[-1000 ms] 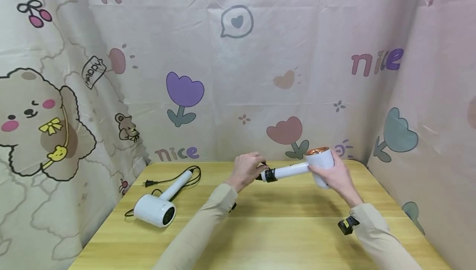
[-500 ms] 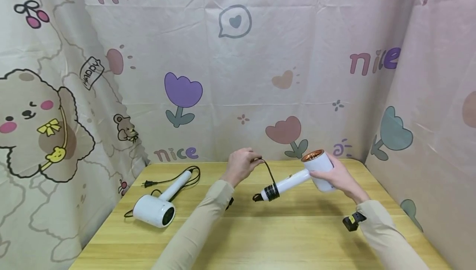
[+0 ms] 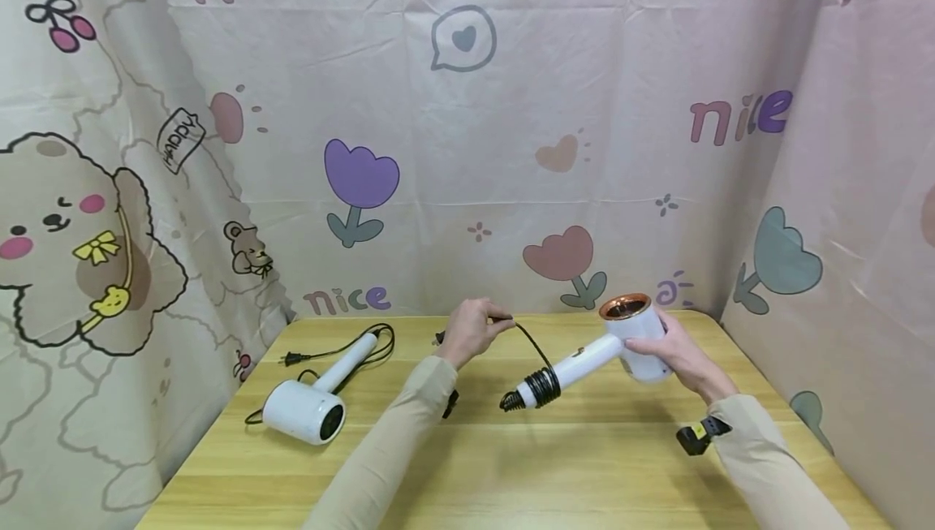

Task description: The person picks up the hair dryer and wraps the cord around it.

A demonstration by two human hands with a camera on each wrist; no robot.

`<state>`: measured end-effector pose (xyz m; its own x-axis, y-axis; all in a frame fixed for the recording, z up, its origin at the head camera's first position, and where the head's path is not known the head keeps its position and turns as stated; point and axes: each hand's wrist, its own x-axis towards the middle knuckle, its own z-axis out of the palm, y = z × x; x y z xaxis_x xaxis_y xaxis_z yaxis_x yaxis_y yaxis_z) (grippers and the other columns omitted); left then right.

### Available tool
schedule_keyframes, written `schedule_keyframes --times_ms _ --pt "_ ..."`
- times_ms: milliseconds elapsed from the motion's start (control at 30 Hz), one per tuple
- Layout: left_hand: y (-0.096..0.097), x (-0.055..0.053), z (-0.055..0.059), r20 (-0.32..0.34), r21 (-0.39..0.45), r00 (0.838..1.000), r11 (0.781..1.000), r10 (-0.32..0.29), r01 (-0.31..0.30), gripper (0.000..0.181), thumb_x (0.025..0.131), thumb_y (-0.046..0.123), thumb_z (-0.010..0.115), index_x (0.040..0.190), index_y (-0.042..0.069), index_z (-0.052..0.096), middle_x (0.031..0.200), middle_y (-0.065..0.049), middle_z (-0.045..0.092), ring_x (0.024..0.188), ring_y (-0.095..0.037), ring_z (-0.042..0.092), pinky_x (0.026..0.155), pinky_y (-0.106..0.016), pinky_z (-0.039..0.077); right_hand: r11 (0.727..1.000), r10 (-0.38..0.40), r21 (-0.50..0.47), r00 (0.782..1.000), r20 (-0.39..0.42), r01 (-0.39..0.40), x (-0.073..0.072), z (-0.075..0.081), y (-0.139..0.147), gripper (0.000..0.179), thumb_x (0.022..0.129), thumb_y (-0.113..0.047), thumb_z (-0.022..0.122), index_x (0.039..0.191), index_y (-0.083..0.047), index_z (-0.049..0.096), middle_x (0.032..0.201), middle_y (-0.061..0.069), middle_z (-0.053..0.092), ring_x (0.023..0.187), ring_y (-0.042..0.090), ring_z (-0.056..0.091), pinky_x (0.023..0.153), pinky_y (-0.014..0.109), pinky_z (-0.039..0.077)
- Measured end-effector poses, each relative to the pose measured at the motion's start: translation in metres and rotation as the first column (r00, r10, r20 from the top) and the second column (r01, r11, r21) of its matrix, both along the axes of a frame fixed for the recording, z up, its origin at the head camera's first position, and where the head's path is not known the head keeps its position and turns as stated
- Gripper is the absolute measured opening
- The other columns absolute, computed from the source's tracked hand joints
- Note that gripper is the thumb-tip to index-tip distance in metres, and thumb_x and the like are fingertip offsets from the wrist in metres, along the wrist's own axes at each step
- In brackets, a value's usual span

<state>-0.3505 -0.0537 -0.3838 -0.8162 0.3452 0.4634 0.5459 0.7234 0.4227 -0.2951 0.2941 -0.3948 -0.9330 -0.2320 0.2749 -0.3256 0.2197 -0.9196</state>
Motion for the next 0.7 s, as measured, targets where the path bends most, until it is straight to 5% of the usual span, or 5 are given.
schedule_keyframes --times_ms 167,367,700 --pt "-0.001 0.002 -0.007 0.052 -0.052 0.997 0.997 -0.049 0.052 0.013 0.086 0.031 0.074 0.092 0.021 0.08 0.089 0.007 0.076 0.076 -0.006 0.067 0.064 -0.02 0.053 0.994 -0.005 -0.109 1.0 -0.013 0.003 0.001 -0.002 0.006 0.045 0.088 -0.003 0.063 0.123 -0.027 0.049 0.103 -0.007 0.062 0.09 0.011 0.062 0.076 0.033 0.056" --pt "-0.006 0.003 -0.01 0.048 -0.048 0.996 0.996 -0.07 0.073 0.013 0.088 0.03 0.073 0.093 0.02 0.08 0.091 0.005 0.076 0.077 -0.007 0.068 0.067 -0.022 0.055 0.974 -0.086 -0.211 0.996 -0.012 0.082 0.003 -0.008 0.017 0.039 0.091 -0.004 0.059 0.12 -0.03 0.05 0.103 -0.011 0.062 0.091 0.008 0.061 0.077 0.027 0.054" --pt "-0.025 -0.002 -0.002 -0.035 0.025 0.999 0.999 -0.038 0.039 0.012 0.087 0.023 0.075 0.093 0.014 0.08 0.089 0.001 0.074 0.074 -0.009 0.066 0.064 -0.021 0.053 0.975 -0.159 -0.16 0.987 -0.012 0.155 0.001 -0.003 0.016 0.038 0.092 -0.008 0.063 0.122 -0.027 0.048 0.102 -0.011 0.06 0.09 0.008 0.061 0.075 0.03 0.055"
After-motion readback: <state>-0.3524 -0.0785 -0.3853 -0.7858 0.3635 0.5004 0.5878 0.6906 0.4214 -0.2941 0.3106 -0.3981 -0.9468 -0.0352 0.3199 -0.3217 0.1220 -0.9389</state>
